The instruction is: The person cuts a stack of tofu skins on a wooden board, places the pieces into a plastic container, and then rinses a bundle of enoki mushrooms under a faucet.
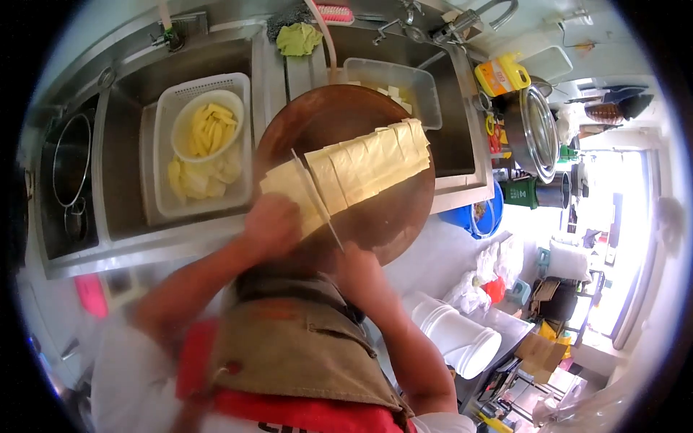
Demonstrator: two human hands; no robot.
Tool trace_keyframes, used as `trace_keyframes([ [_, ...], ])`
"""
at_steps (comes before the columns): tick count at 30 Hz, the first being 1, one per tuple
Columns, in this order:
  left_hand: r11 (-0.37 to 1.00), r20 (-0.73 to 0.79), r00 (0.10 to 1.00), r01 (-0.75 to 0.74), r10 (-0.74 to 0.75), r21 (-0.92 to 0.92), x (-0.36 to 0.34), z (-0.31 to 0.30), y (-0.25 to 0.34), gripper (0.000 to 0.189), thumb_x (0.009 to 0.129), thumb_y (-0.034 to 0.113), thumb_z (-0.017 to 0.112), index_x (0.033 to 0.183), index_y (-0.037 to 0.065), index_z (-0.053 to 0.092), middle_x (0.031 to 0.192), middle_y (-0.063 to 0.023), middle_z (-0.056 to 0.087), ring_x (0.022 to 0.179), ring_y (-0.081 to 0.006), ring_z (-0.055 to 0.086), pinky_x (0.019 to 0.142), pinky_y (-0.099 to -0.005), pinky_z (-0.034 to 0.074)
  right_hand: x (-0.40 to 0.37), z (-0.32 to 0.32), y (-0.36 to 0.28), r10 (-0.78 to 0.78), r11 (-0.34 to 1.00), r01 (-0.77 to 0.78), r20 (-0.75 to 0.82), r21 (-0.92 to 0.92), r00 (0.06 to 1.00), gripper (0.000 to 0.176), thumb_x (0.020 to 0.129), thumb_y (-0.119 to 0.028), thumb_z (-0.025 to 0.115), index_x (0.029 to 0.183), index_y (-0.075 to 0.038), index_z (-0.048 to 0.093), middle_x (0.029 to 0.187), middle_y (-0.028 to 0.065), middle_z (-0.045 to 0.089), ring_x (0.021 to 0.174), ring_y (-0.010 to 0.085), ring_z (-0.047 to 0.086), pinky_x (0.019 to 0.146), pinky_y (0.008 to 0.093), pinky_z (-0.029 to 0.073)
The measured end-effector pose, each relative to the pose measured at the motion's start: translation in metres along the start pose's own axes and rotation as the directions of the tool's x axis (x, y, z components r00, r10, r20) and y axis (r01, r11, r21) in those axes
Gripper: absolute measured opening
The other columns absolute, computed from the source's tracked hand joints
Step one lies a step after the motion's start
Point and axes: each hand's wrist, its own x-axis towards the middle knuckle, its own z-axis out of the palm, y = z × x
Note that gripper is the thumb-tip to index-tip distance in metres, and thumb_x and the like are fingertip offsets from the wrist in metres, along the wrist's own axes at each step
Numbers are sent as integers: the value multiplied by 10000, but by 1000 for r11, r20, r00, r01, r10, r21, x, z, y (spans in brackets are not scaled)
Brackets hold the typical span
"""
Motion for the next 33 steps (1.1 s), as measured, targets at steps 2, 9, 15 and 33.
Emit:
trace_keyframes([
  [2,1000,-24,1000,11,-10,26,6,1,1,184,643,86,677,807,42,605,916,-84,584,877,-280,562,799,-396,482,-3,1,-7,-28,999,28,-30,16,999,242,906,-170,558,791,41,524,735,303,578,769,506,555,648,560,417],
  [9,976,45,975,215,-216,39,-10,-12,-5,190,631,61,677,806,54,603,928,-87,583,887,-275,562,803,-395,473,-1,5,-6,-16,999,18,46,-41,999,168,907,-122,486,845,27,531,779,295,589,745,497,564,646,560,440],
  [15,978,126,975,167,-182,123,-17,-13,-16,190,623,55,674,799,49,602,946,-88,585,916,-277,564,805,-390,464,0,6,-5,-52,996,56,52,-75,997,150,897,-123,496,834,13,509,741,266,578,708,471,569,615,551,448],
  [33,966,-293,935,239,-201,102,1,-24,-22,172,656,-4,638,813,65,616,955,-87,594,915,-307,561,797,-402,447,3,9,-3,105,994,-107,92,19,990,203,914,-165,531,838,22,507,719,306,586,736,509,569,671,576,443],
])
